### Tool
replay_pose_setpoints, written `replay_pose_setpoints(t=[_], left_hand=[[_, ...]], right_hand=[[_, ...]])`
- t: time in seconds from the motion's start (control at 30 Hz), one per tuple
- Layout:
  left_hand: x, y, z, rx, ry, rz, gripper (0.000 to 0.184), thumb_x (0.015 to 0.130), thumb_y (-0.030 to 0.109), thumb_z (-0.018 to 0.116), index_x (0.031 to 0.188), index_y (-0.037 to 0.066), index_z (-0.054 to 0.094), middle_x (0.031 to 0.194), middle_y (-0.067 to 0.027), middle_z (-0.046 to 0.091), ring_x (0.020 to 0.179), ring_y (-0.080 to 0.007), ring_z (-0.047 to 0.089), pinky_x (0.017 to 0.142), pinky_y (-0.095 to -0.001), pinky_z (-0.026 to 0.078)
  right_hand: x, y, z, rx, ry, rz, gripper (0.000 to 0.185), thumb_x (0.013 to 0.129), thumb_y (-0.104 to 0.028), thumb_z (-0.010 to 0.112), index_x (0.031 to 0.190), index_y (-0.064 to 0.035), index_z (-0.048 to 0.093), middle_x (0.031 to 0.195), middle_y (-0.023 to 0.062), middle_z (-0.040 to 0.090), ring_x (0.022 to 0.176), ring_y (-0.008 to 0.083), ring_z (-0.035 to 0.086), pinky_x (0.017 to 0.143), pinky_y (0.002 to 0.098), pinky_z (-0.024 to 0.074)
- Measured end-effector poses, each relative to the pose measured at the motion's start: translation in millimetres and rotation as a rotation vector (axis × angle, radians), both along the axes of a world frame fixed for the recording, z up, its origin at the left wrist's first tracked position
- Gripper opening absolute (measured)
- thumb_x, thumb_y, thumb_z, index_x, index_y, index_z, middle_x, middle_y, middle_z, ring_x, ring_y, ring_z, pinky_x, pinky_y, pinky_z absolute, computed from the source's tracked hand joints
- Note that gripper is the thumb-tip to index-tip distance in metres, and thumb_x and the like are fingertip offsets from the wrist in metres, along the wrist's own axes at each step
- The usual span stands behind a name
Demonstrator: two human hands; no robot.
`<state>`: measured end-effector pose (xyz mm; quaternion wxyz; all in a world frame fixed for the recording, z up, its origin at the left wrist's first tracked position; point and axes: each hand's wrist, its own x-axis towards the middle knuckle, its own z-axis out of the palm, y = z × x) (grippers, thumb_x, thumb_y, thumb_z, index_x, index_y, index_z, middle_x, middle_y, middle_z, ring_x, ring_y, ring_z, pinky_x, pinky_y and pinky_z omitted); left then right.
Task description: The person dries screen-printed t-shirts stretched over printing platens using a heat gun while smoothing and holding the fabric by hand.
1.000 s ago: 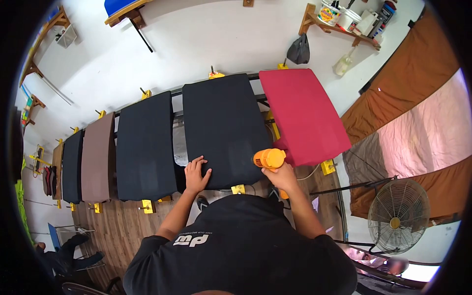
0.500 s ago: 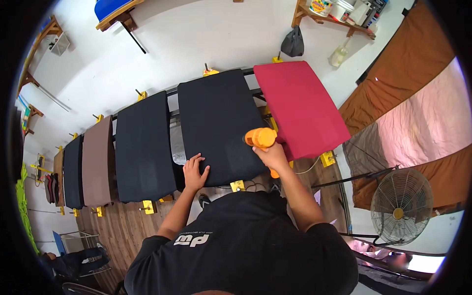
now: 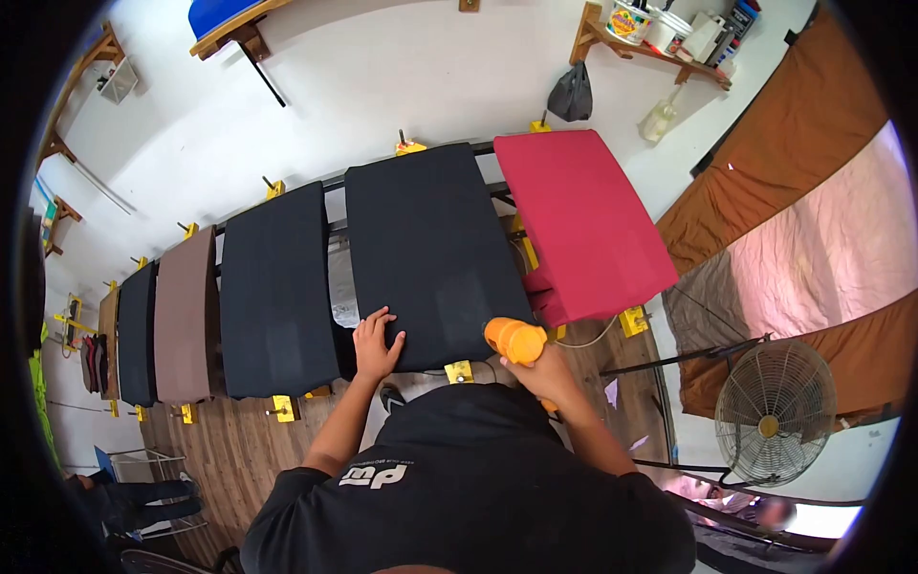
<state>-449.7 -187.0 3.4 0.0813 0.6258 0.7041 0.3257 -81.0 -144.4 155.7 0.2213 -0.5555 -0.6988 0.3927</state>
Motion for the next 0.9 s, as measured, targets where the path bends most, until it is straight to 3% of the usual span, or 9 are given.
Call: replay_pose_setpoints(t=[0.17,0.2,0.27,0.3,0.4,0.43,0.5,0.77,0.9], left_hand=[[0,-1,-1,0.008,0.002,0.002,0.044,0.093,0.032,0.078,0.131,0.011,0.069,0.149,-0.0092,0.064,0.135,-0.035,0.06,0.124,-0.0543,0.036],[-1,-1,-1,0.009,0.003,0.001,0.044,0.093,0.032,0.078,0.131,0.011,0.069,0.149,-0.0092,0.064,0.135,-0.035,0.06,0.124,-0.0543,0.036],[0,-2,0,0.005,-0.002,0.001,0.045,0.093,0.032,0.078,0.131,0.011,0.069,0.149,-0.0096,0.064,0.135,-0.0348,0.06,0.124,-0.0543,0.036],[0,-2,-1,0.004,-0.002,0.003,0.045,0.093,0.032,0.078,0.131,0.011,0.069,0.149,-0.0096,0.064,0.135,-0.0348,0.06,0.124,-0.0543,0.036],[-1,-1,-3,0.011,0.007,0.005,0.044,0.093,0.032,0.078,0.131,0.011,0.069,0.149,-0.0098,0.064,0.135,-0.0347,0.06,0.124,-0.0543,0.036],[-1,-1,-3,0.014,0.006,0.002,0.044,0.093,0.032,0.078,0.131,0.011,0.069,0.149,-0.0099,0.064,0.135,-0.0347,0.06,0.123,-0.0543,0.036],[-1,-2,-3,0.018,0.006,-0.002,0.044,0.093,0.032,0.078,0.131,0.011,0.069,0.148,-0.01,0.064,0.135,-0.0348,0.06,0.123,-0.0543,0.036],[-1,-1,-2,0.011,0.01,-0.001,0.044,0.093,0.032,0.078,0.131,0.011,0.069,0.149,-0.0095,0.064,0.135,-0.0349,0.06,0.123,-0.0544,0.036],[-1,0,-3,0.005,0.002,0.002,0.044,0.093,0.032,0.078,0.131,0.011,0.069,0.149,-0.0092,0.064,0.135,-0.0349,0.06,0.123,-0.0544,0.036]], right_hand=[[-18,53,-22,-0.154,-0.024,0.041,0.04,0.094,-0.033,0.085,0.118,-0.0029,0.075,0.095,0.0151,0.081,0.095,0.0363,0.08,0.082,0.0436,0.0615],[-29,64,-3,-0.42,-0.051,-0.012,0.039,0.095,-0.033,0.083,0.119,-0.0032,0.075,0.098,0.016,0.081,0.1,0.0384,0.079,0.086,0.0451,0.061],[-41,78,-4,-0.277,-0.018,0.0,0.036,0.096,-0.033,0.083,0.115,-0.0033,0.076,0.087,0.0138,0.079,0.085,0.0312,0.08,0.077,0.0425,0.0615],[-42,88,-41,0.164,0.009,0.05,0.035,0.096,-0.033,0.083,0.112,-0.0024,0.076,0.081,0.0133,0.077,0.079,0.0304,0.08,0.073,0.0429,0.0612],[-64,100,5,-0.318,-0.009,-0.032,0.037,0.095,-0.031,0.083,0.116,-0.0018,0.076,0.102,0.0214,0.08,0.105,0.0447,0.075,0.087,0.0498,0.0603],[-65,100,-3,-0.319,-0.008,-0.031,0.037,0.095,-0.031,0.083,0.116,-0.0018,0.076,0.102,0.0214,0.08,0.105,0.0447,0.075,0.087,0.0498,0.0603],[-68,99,-20,0.164,-0.025,0.072,0.034,0.094,-0.029,0.083,0.113,-0.0021,0.077,0.099,0.0222,0.079,0.101,0.0438,0.076,0.086,0.0495,0.0605],[-41,56,-16,0.063,-0.058,0.089,0.036,0.093,-0.035,0.083,0.109,-0.003,0.079,0.096,0.0227,0.078,0.098,0.0435,0.076,0.082,0.0506,0.0605],[-22,20,-1,0.214,-0.017,0.159,0.033,0.09,-0.032,0.084,0.104,-0.0024,0.078,0.092,0.0228,0.077,0.093,0.0447,0.075,0.076,0.0509,0.0597]])
